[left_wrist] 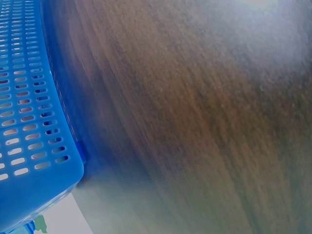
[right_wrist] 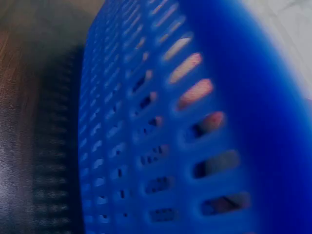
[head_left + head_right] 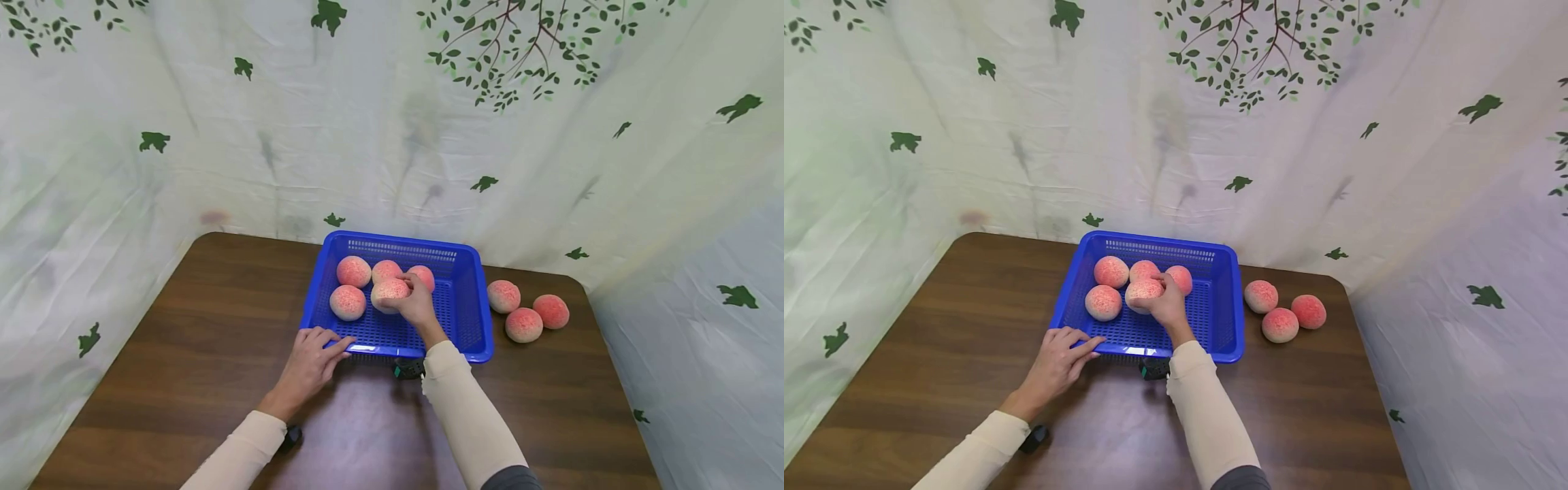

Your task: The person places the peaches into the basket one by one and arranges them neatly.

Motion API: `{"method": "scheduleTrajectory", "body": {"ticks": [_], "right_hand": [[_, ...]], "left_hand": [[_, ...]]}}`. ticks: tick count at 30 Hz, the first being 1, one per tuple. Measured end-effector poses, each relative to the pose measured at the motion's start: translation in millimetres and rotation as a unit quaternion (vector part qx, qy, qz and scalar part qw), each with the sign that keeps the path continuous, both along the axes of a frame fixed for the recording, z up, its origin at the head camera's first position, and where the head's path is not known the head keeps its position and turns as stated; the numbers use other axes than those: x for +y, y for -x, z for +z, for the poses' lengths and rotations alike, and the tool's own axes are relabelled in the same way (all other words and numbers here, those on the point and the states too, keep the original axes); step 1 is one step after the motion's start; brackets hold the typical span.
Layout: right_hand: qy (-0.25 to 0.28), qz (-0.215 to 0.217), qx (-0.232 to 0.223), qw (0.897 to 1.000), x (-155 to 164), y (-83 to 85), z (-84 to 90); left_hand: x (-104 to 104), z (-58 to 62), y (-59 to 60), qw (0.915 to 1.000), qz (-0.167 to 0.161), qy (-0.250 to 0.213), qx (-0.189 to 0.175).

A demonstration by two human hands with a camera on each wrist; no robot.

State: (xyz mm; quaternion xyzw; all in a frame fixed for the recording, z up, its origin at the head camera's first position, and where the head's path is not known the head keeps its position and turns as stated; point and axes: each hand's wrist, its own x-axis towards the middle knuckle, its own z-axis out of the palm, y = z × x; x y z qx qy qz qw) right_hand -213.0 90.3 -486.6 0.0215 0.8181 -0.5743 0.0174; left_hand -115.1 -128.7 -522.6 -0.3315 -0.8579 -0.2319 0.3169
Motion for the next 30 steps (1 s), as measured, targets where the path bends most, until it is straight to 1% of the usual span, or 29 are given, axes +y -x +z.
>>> {"method": "scheduleTrajectory", "body": {"ticks": [5,10,18,21,26,30], "right_hand": [[-0.028,0.02,0.0,0.999,-5.9,-0.5,-6.5],[-0.035,0.029,0.001,0.999,-7.3,-0.2,-10.7],[-0.089,0.04,0.003,0.995,-7.5,2.3,-21.1],[-0.096,0.04,0.0,0.995,-7.7,2.8,-23.6],[-0.09,0.03,-0.015,0.995,-8.0,2.3,-22.2],[-0.095,0.029,-0.013,0.995,-8.1,1.9,-20.6]], "left_hand": [[-2.5,1.6,-1.4,1.0,0.002,-0.005,-0.002],[-2.5,0.9,-1.4,1.0,0.004,0.001,-0.006],[-1.1,-0.5,-1.1,0.9999,0.0,0.0,-0.01],[-1.3,-0.9,-1.6,0.9999,0.001,-0.001,-0.012],[-1.6,-1.1,-1.7,0.9999,0.002,0.002,-0.016],[-1.6,-0.7,-1.1,0.9999,0.002,0.003,-0.017]]}}
